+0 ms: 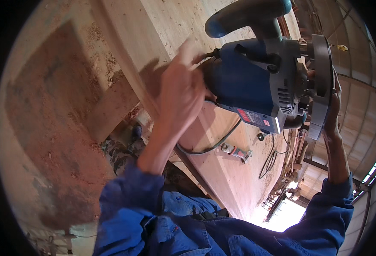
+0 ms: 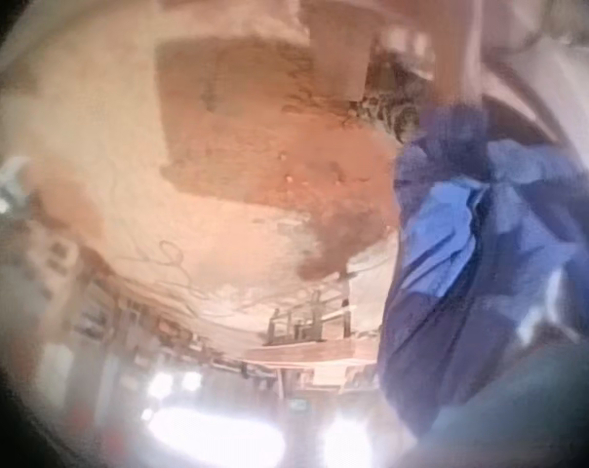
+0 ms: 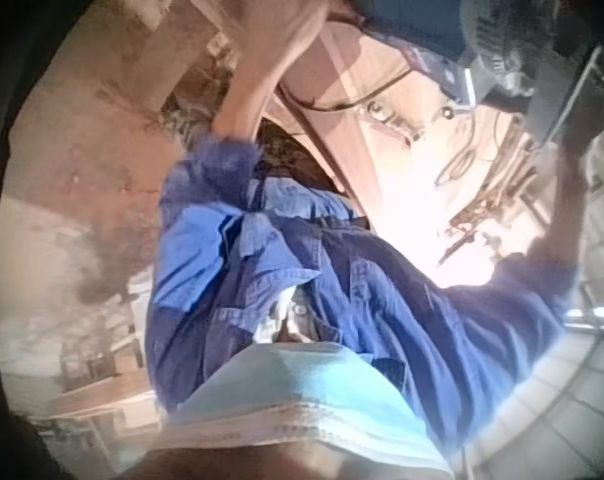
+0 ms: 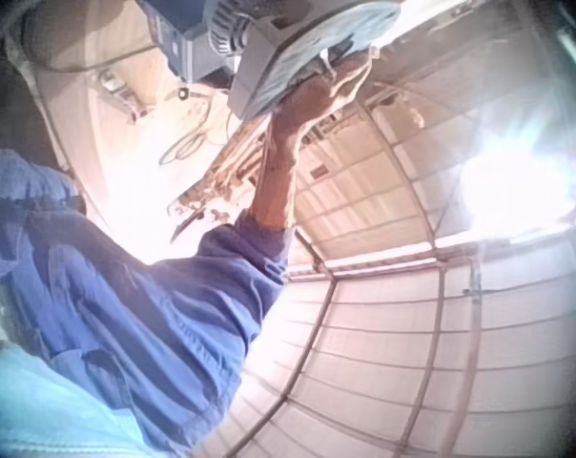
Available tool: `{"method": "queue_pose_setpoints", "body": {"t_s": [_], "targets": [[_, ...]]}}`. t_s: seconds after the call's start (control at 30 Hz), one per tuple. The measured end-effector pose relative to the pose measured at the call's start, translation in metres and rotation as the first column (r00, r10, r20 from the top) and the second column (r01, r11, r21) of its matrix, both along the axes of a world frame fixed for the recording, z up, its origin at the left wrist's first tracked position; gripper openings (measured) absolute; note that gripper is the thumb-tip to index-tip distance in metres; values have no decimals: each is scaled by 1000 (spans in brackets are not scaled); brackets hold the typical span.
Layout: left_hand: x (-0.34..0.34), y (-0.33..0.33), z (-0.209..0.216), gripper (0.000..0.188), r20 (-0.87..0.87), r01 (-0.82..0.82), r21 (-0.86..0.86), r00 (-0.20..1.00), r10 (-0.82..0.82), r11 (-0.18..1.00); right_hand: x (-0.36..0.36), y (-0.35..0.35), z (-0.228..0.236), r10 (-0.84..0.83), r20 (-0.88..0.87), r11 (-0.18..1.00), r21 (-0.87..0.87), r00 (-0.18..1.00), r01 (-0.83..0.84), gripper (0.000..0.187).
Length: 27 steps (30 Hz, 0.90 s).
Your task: The person uses a handheld electric router to shape the edge of a large wooden panel. They guide the tool along the curved edge, then adjust the router's depth and position before continuing the routing operation.
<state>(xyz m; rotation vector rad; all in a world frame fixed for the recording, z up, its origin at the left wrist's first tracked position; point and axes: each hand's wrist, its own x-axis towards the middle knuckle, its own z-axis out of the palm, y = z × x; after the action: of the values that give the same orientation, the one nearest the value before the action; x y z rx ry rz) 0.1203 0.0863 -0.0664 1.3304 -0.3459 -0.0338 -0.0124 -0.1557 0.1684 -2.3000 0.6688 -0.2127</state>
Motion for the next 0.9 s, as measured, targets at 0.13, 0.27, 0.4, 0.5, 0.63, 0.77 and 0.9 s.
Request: {"method": "queue_pose_setpoints", "body": {"t_s": [0.13,0.27,0.4,0.5,0.63,0.77,0.9], "targets": [[11,1,0,40,-107,315,-83,941,-322,946,0,2,-2,-10,10,1000,-12,1000,10,53],[-13,25,-3,44,-98,218,-156,967,-234,963,-8,14,1,-72,8,996,-45,997,72,51],[11,-15,-5,36,-72,121,37,990,-118,992,7,-1,-9,-3,46,1000,-23,999,4,49],[-6,24,6,51,-326,228,-216,900,-291,949,-3,7,-5,-47,35,998,-43,998,49,48],[5,-2,-5,57,-43,211,7,977,-210,978,8,-1,-11,-36,55,998,-55,998,39,46],[5,9,-3,54,7,248,58,969,-248,967,8,-3,-13,-39,74,997,-62,997,44,44],[-14,22,-7,51,-112,216,18,971,-213,976,11,2,-16,-61,101,990,-120,993,73,43]]}}
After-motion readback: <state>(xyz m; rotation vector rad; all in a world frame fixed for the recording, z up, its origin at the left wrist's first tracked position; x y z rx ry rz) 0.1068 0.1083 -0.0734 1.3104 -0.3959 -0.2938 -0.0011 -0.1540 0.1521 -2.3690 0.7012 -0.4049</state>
